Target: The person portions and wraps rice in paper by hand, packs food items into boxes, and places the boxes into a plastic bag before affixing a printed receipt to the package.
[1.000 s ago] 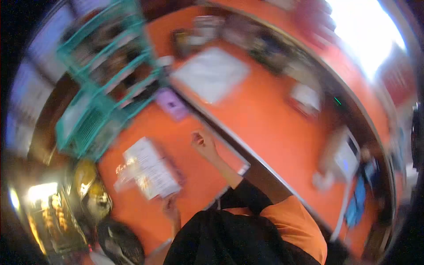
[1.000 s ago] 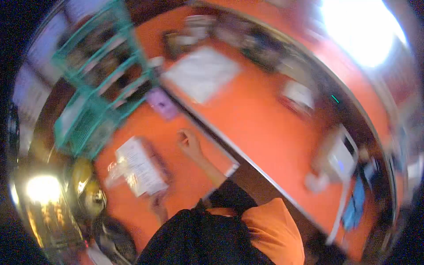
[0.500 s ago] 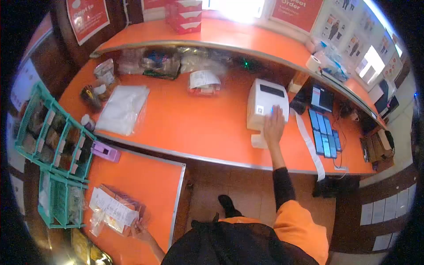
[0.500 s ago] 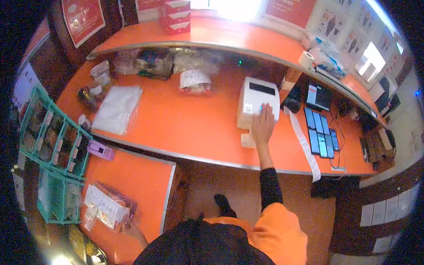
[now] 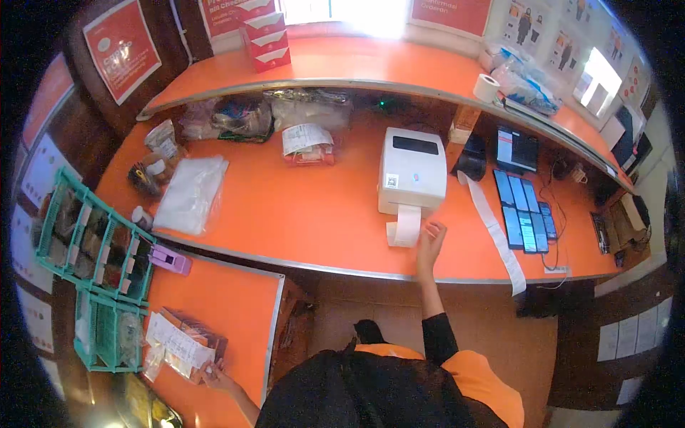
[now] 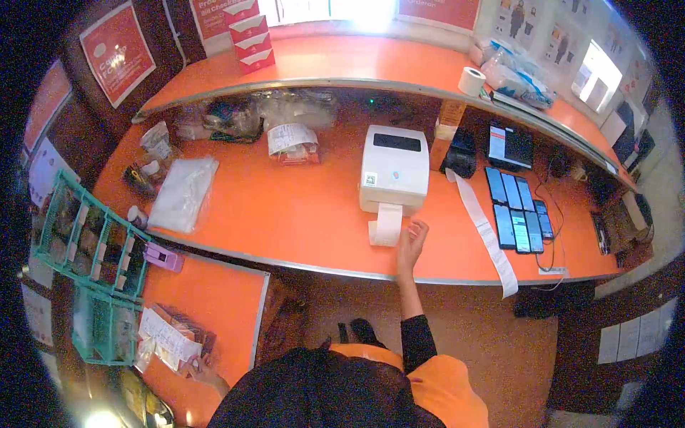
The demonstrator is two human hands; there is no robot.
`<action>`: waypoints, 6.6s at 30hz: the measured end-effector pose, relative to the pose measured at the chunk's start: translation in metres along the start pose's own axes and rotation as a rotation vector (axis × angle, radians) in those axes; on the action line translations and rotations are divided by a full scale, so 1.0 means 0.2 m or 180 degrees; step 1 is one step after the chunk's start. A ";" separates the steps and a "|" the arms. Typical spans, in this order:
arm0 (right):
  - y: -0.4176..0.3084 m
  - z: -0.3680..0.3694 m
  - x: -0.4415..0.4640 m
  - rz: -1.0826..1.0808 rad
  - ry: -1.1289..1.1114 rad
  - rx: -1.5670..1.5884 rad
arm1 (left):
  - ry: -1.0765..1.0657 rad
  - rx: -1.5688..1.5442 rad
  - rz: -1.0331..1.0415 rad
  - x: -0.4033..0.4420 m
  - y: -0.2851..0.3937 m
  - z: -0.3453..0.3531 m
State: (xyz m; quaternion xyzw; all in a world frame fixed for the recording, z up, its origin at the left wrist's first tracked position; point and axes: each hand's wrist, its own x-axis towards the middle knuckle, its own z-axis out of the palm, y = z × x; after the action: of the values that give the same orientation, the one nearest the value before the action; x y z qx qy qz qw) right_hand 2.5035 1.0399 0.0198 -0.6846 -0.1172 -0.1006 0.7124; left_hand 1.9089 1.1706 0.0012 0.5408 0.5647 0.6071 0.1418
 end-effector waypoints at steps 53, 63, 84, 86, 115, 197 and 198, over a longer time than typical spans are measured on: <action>0.00 0.14 0.30 -0.2270 -0.0945 -0.1449 | -0.3385 -0.2987 -0.0569 -1.20 1.28 2.13; -0.17 0.06 0.14 -0.2551 -0.0177 -0.1543 | -0.3279 -0.1969 -0.0274 -1.11 1.21 1.94; -1.26 0.67 -1.50 -0.1817 -0.3513 0.1154 | -0.2151 -0.5041 -0.3652 -0.02 0.54 0.15; -1.20 0.70 -1.54 -0.2117 -0.4134 0.0991 | -0.2199 -0.5261 -0.3785 -0.01 0.51 0.04; -0.62 1.03 -2.10 0.0332 -0.5172 0.1068 | -0.0133 0.0011 -0.0937 0.18 0.04 -0.19; -0.76 1.46 -1.73 -0.0607 -0.6032 0.2263 | 0.0316 -0.1756 -0.1149 1.05 0.28 0.20; -0.89 1.54 -1.73 -0.0927 -0.6046 0.2502 | 0.0150 -0.1815 -0.1221 1.07 0.44 0.26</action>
State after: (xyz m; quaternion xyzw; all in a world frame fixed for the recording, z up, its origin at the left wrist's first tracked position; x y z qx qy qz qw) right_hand 2.1105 1.3347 0.0934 -0.1805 -0.7365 0.4406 0.4805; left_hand 1.9088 1.3375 0.1696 0.3491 0.4669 0.7151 0.3857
